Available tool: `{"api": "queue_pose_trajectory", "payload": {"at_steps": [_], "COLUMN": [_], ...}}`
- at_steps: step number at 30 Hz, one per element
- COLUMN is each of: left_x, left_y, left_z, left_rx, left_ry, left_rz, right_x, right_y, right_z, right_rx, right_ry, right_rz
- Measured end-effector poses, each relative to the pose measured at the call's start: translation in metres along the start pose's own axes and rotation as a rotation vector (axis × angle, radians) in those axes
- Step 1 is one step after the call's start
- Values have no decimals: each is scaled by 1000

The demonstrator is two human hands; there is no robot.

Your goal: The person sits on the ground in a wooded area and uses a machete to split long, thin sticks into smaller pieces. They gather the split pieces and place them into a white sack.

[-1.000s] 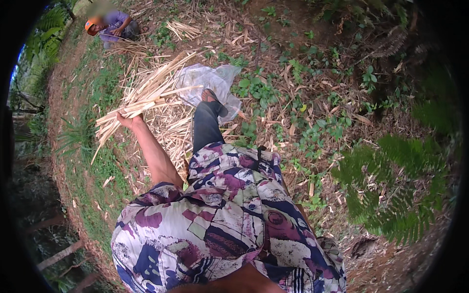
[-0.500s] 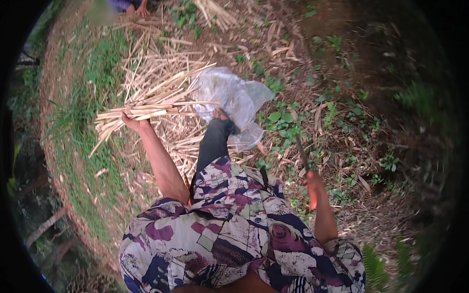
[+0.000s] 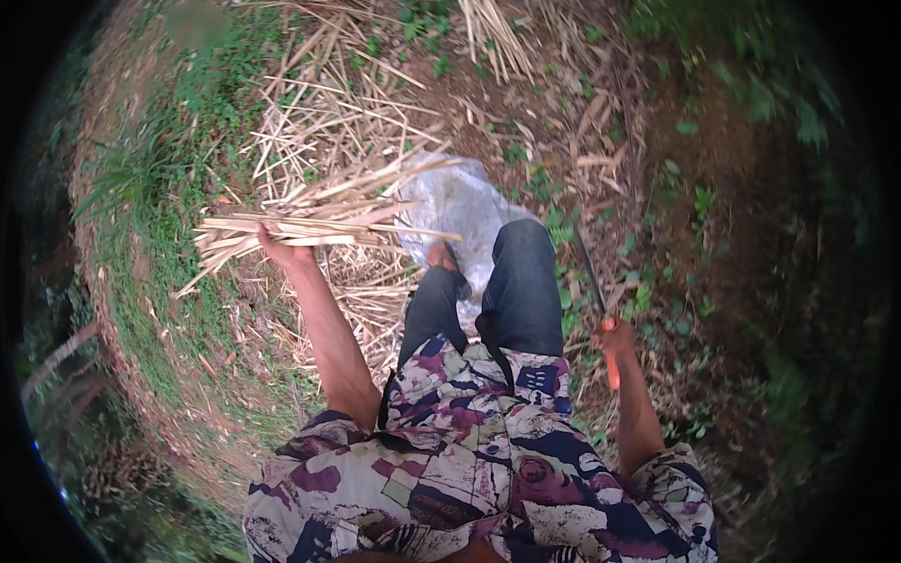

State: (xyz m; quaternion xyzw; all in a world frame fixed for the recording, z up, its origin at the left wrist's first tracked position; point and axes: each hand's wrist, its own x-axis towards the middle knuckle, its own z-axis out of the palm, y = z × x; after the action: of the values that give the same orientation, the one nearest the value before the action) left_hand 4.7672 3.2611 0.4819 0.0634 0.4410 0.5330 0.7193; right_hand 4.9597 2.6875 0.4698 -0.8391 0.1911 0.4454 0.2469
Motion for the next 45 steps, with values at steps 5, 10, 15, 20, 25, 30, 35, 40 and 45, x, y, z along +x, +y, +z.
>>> {"api": "queue_pose_trajectory", "payload": {"at_steps": [5,10,15,20,25,30,35,40,45], "left_x": [47,67,80,92,121,170,180,137,42], "left_y": [-42,-94,-149,-207,-258,-290,-270,-265,-287], "left_z": [21,72,150,203,251,270,263,174,38], "left_rx": [-69,-167,-77,-114,-133,-171,273,677,1653], "left_ry": [-20,-52,-75,15,103,146,236,311,137], "left_rz": [64,80,204,136,78,195,88,26,42], "right_x": [64,193,264,285,297,288,292,310,329], "right_y": [-65,-102,-228,-352,-412,-449,-459,-456,-473], "right_z": [-22,-70,-94,-131,-145,-158,-180,-178,-170], "right_rx": [-108,85,224,-319,-326,-449,-563,-750,-1030], "right_ry": [-173,-470,-500,-295,-249,-330,-426,-356,-320], "right_rz": [109,-45,22,-322,-359,-244,-305,-293,-417]}}
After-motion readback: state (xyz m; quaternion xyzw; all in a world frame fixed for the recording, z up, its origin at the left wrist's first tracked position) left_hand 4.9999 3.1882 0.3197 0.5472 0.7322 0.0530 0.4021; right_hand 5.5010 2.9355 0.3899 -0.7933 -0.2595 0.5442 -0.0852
